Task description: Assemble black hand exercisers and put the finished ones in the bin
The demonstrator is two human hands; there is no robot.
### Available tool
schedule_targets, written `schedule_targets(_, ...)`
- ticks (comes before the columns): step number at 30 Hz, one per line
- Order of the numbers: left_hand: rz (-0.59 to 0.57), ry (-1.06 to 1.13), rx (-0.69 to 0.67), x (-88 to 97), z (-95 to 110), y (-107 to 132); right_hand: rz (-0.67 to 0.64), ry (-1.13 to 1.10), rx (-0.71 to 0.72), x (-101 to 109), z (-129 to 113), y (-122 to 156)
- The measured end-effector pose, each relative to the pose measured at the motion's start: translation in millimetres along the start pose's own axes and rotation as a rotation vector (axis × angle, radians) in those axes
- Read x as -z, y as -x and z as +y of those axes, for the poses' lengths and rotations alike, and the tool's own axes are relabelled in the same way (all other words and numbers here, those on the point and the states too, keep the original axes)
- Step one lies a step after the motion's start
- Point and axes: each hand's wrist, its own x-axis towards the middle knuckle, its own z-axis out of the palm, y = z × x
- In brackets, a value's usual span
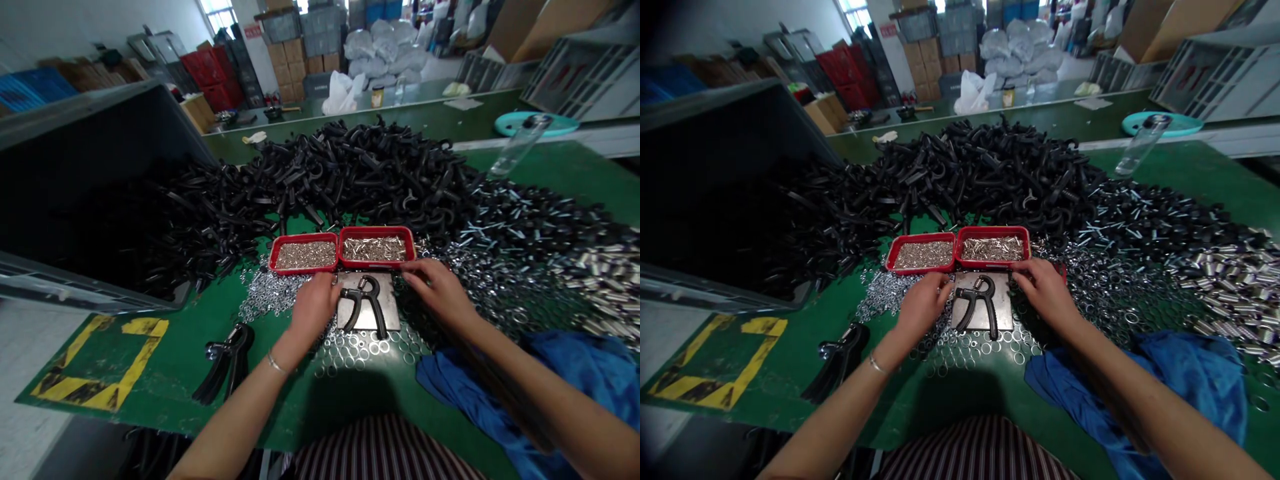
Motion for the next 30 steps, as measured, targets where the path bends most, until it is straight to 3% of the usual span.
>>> schedule_targets(2, -0.002, -0.15, 0.042, 14.7, -32.1, -34.2, -0.06, 0.059, 0.096, -18.7, -15.2, -32.6)
schedule_targets(6, -0.16, -0.397, 0.179, 25.2, -79.2, -89.0, -0.288, 0.285, 0.286, -78.3, -60.4, -107.4)
schedule_targets(10, -0.15, -0.44, 0.159, 14.2, -93.2, -95.0, -0.348, 0.333, 0.347, -131.3, -88.2, -151.0)
schedule_targets(14, -0.095, -0.44, 0.127, 2.8, -95.3, -84.6, -0.379, 0.324, 0.348, -156.7, -80.4, -154.7)
schedule_targets(18, -0.059, -0.415, 0.113, -0.2, -96.9, -86.0, -0.368, 0.254, 0.315, -164.6, -68.0, -150.9)
schedule_targets(23, -0.047, -0.406, 0.105, -0.1, -97.6, -87.6, -0.287, 0.077, 0.221, -165.1, -69.6, -155.5)
schedule_targets(27, -0.053, -0.382, 0.09, -0.9, -101.1, -85.7, -0.207, -0.097, 0.125, -135.3, -68.2, -150.2)
schedule_targets(30, -0.039, -0.337, 0.074, -3.5, -104.4, -83.8, -0.149, -0.189, 0.057, -95.7, -51.5, -119.1)
